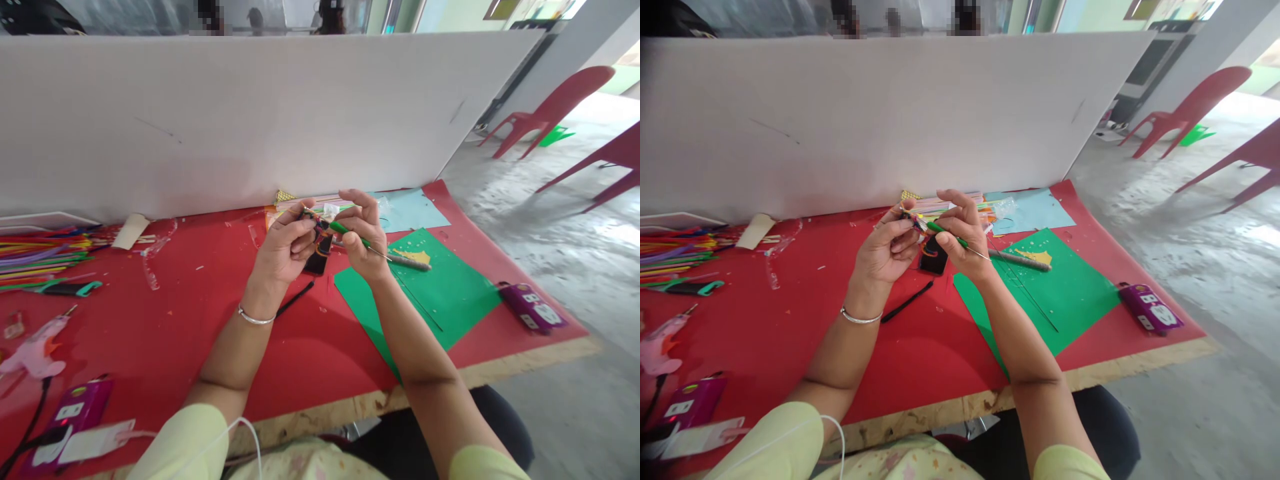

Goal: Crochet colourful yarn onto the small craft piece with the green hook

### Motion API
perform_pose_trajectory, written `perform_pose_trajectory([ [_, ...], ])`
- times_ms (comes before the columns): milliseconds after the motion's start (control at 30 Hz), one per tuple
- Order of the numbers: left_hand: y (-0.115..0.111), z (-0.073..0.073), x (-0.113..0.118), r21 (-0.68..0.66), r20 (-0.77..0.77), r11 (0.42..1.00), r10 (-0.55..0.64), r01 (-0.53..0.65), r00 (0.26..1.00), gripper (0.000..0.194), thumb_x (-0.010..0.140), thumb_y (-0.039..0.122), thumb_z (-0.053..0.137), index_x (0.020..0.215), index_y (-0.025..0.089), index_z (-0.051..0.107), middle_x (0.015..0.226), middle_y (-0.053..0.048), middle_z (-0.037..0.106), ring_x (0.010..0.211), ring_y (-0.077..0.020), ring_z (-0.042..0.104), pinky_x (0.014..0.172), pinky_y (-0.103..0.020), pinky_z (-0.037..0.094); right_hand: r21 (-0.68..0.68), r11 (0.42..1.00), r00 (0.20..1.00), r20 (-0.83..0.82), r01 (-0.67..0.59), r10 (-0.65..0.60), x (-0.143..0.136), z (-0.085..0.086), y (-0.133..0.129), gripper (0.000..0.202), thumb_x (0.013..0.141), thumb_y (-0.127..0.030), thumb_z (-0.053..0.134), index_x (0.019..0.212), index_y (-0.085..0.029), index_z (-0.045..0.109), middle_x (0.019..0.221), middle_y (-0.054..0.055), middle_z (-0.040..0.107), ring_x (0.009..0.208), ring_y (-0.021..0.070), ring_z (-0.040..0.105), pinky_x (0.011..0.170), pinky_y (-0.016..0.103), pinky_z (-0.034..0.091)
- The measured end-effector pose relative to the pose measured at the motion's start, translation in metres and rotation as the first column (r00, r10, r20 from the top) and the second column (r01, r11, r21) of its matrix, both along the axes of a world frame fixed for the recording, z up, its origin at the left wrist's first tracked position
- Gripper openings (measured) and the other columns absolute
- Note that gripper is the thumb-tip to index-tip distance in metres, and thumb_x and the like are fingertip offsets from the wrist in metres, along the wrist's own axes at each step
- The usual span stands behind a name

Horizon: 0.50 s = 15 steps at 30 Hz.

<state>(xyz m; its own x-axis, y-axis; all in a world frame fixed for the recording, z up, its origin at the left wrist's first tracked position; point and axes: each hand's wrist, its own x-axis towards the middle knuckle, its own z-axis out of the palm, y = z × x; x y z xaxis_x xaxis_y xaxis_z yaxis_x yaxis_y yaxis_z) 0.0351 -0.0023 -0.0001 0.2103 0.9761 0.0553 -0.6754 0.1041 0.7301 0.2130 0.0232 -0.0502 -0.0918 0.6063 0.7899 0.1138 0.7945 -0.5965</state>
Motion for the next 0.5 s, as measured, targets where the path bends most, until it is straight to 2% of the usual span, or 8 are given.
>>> perform_pose_trajectory([
  [167, 0.0022, -0.0025, -0.0002, 0.000, 0.036, 0.999, -0.040, 0.040, 0.999, 0.028, 0.073, 0.017, 0.088, 0.100, 0.021, 0.082, 0.060, 0.008, 0.056, 0.040, -0.0010, 0.025, 0.036, -0.015, 0.016, -0.053, 0.999, 1.000, -0.005, -0.012, 0.011, -0.0005, 0.0009, -0.0015, 0.055, 0.098, -0.080, 0.058, 0.093, -0.030, 0.080, 0.159, 0.006, 0.056, 0.094, 0.0211, 0.068, 0.088, 0.050, 0.068],
  [267, 0.0027, -0.0036, -0.0005, 0.019, 0.059, 0.999, -0.051, 0.050, 0.997, 0.033, 0.071, 0.015, 0.091, 0.102, 0.022, 0.083, 0.075, 0.005, 0.072, 0.041, 0.0008, 0.024, 0.035, -0.015, 0.017, -0.077, 0.997, 1.000, -0.017, -0.026, 0.024, -0.0005, 0.0016, -0.0029, 0.056, 0.098, -0.080, 0.059, 0.091, -0.029, 0.080, 0.158, 0.006, 0.055, 0.095, 0.0209, 0.068, 0.087, 0.050, 0.068],
  [333, 0.0025, -0.0038, -0.0007, 0.038, 0.062, 0.999, -0.040, 0.038, 0.997, 0.036, 0.072, 0.012, 0.091, 0.105, 0.024, 0.083, 0.084, 0.004, 0.077, 0.041, 0.0011, 0.025, 0.035, -0.015, 0.018, -0.079, 0.996, 0.999, -0.034, -0.040, 0.038, -0.0007, 0.0015, -0.0038, 0.054, 0.098, -0.078, 0.060, 0.090, -0.029, 0.081, 0.157, 0.006, 0.055, 0.095, 0.0206, 0.068, 0.087, 0.050, 0.068],
  [400, 0.0023, -0.0040, -0.0007, 0.049, 0.057, 0.999, -0.023, 0.020, 0.998, 0.036, 0.074, 0.011, 0.090, 0.106, 0.025, 0.083, 0.073, 0.006, 0.070, 0.040, -0.0002, 0.025, 0.036, -0.016, 0.019, -0.075, 0.996, 0.998, -0.050, -0.044, 0.040, -0.0016, 0.0008, -0.0046, 0.052, 0.099, -0.077, 0.060, 0.091, -0.029, 0.081, 0.156, 0.006, 0.056, 0.093, 0.0200, 0.068, 0.087, 0.049, 0.068],
  [500, 0.0028, -0.0050, 0.0006, 0.025, 0.045, 1.000, 0.011, -0.012, 0.999, 0.033, 0.076, 0.010, 0.088, 0.105, 0.025, 0.082, 0.057, 0.010, 0.052, 0.040, -0.0023, 0.025, 0.037, -0.016, 0.018, -0.083, 0.997, 0.999, -0.052, 0.005, -0.010, -0.0048, -0.0014, -0.0046, 0.054, 0.098, -0.078, 0.059, 0.092, -0.030, 0.081, 0.155, 0.006, 0.058, 0.091, 0.0203, 0.068, 0.089, 0.051, 0.068],
])
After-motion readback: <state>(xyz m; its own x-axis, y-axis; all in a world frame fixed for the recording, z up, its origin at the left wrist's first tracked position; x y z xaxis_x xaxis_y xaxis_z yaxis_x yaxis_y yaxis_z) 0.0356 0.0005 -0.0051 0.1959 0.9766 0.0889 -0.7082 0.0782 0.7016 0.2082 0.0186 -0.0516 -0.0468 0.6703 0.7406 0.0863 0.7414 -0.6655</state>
